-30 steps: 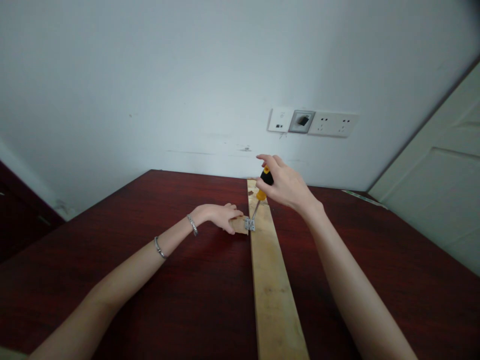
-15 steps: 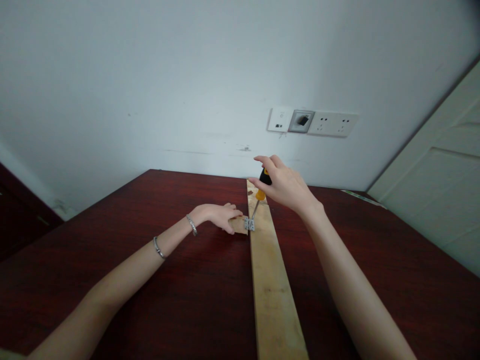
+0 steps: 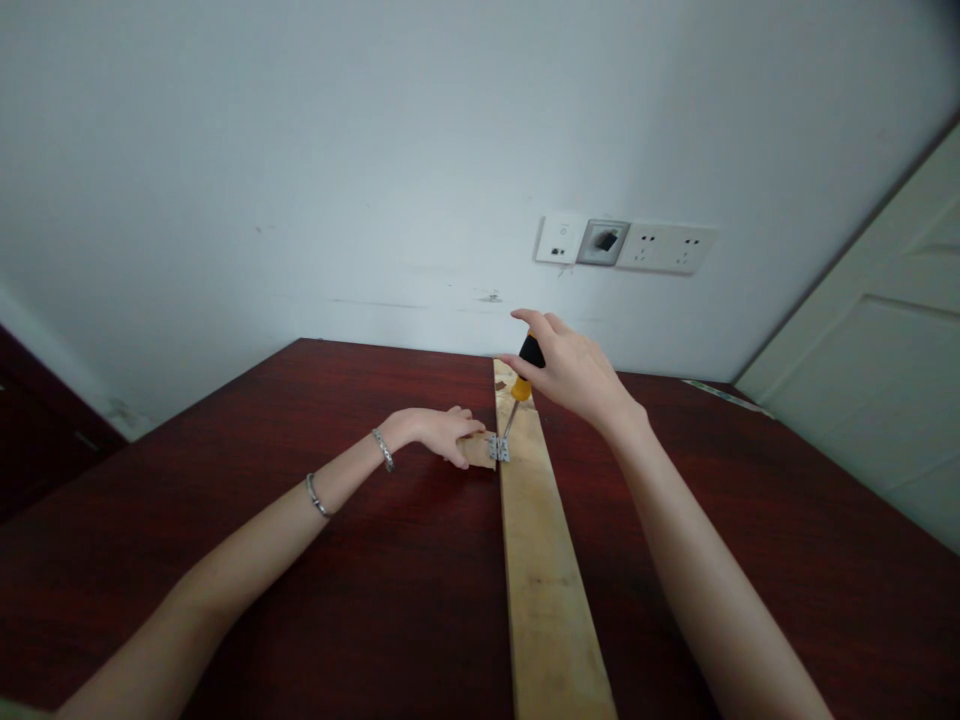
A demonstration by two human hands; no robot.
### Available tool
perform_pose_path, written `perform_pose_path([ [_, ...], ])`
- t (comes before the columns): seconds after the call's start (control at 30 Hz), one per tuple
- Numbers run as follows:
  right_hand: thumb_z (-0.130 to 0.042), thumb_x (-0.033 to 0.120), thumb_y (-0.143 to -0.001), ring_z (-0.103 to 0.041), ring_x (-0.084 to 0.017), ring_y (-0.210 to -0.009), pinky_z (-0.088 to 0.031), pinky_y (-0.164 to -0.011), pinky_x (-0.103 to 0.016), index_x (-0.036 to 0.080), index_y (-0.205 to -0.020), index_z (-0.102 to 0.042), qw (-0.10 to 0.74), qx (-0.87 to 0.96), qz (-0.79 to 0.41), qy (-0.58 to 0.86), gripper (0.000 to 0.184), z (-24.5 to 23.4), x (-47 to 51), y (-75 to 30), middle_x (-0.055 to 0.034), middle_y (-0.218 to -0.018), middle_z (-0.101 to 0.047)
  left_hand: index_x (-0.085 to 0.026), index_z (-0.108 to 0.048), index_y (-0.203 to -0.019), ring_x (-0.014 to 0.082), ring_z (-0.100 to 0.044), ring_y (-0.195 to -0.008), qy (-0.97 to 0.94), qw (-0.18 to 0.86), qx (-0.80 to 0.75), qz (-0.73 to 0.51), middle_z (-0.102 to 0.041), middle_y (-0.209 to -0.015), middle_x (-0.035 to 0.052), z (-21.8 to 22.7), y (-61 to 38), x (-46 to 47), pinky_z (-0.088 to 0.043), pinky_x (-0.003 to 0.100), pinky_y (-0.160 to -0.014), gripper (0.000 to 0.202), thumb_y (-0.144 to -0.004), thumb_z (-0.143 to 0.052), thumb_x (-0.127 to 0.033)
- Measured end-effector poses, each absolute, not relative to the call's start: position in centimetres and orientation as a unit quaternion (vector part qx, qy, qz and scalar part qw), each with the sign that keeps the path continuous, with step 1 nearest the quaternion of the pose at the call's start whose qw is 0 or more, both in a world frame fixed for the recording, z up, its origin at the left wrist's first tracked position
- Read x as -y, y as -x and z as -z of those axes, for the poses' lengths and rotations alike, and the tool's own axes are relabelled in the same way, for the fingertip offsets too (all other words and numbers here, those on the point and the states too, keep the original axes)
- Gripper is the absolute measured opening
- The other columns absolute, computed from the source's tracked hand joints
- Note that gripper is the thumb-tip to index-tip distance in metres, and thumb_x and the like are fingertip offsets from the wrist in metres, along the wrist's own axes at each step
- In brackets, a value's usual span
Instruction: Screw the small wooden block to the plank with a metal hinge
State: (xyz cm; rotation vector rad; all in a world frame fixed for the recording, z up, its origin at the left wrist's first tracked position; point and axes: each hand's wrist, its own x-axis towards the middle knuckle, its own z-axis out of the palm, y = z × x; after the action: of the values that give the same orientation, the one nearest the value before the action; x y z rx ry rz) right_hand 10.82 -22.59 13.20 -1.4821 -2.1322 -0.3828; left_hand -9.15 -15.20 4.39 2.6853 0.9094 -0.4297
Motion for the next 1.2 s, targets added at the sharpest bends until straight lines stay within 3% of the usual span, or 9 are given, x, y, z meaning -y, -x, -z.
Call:
perform_pose_path([
  [0.2, -0.047, 0.03, -0.086, -0.064, -0.03, -0.093, -0.047, -0.071, -0.038, 0.018, -0.139, -0.042, 0.27, 0.788, 0.13, 0.538, 0.055, -13.18, 22.58, -10.98, -0.0148, -0.122, -0.059, -0.016, -0.036, -0.146, 0.0351, -0.036, -0.133, -0.923, 0.144, -0.318, 0.161, -0.04, -0.145, 0.0166, -4.59, 9.08, 15.28, -0.036, 0.042, -0.106, 0.086, -0.072, -0.064, -0.051],
  [0.4, -0.045, 0.042, -0.09, -0.064, -0.03, -0.091, -0.045, -0.067, -0.037, 0.02, -0.136, -0.044, 0.261, 0.79, 0.135, 0.537, 0.052, -13.21, 22.62, -10.95, -0.0136, -0.12, -0.062, -0.018, -0.036, -0.146, 0.0354, -0.035, -0.134, -0.924, 0.141, -0.318, 0.16, -0.039, -0.146, 0.0158, -4.57, 9.07, 15.21, -0.035, 0.044, -0.107, 0.085, -0.073, -0.064, -0.051],
  [0.63, -0.047, 0.03, -0.086, -0.064, -0.027, -0.087, -0.042, -0.065, -0.033, 0.021, -0.134, -0.047, 0.254, 0.791, 0.141, 0.538, 0.049, -13.4, 22.77, -11.01, -0.0121, -0.115, -0.063, -0.018, -0.035, -0.147, 0.0336, -0.037, -0.132, -0.926, 0.135, -0.313, 0.162, -0.041, -0.144, 0.0147, -4.3, 9.13, 15.0, -0.036, 0.041, -0.107, 0.086, -0.073, -0.064, -0.052],
  [0.83, -0.049, 0.045, -0.09, -0.064, -0.028, -0.087, -0.043, -0.065, -0.033, 0.022, -0.133, -0.049, 0.257, 0.787, 0.15, 0.541, 0.049, -13.21, 22.42, -11.05, -0.0108, -0.114, -0.063, -0.019, -0.036, -0.147, 0.0341, -0.038, -0.131, -0.927, 0.133, -0.313, 0.155, -0.042, -0.144, 0.0147, -4.03, 9.22, 14.89, -0.036, 0.042, -0.106, 0.085, -0.073, -0.064, -0.051],
  [1.07, -0.048, 0.028, -0.086, -0.064, -0.029, -0.095, -0.047, -0.074, -0.037, 0.018, -0.136, -0.045, 0.283, 0.79, 0.125, 0.53, 0.051, -13.1, 22.3, -11.02, -0.0141, -0.122, -0.059, -0.019, -0.036, -0.147, 0.034, -0.037, -0.131, -0.928, 0.134, -0.312, 0.155, -0.042, -0.144, 0.0144, -3.89, 9.23, 14.71, -0.036, 0.041, -0.105, 0.086, -0.073, -0.065, -0.052],
  [1.2, -0.05, 0.035, -0.086, -0.063, -0.033, -0.099, -0.048, -0.073, -0.039, 0.018, -0.138, -0.042, 0.279, 0.789, 0.127, 0.532, 0.056, -13.11, 22.34, -10.96, -0.0139, -0.124, -0.06, -0.022, -0.038, -0.146, 0.0341, -0.038, -0.131, -0.927, 0.142, -0.315, 0.143, -0.043, -0.143, 0.013, -3.84, 9.29, 14.72, -0.037, 0.042, -0.104, 0.084, -0.072, -0.066, -0.051],
])
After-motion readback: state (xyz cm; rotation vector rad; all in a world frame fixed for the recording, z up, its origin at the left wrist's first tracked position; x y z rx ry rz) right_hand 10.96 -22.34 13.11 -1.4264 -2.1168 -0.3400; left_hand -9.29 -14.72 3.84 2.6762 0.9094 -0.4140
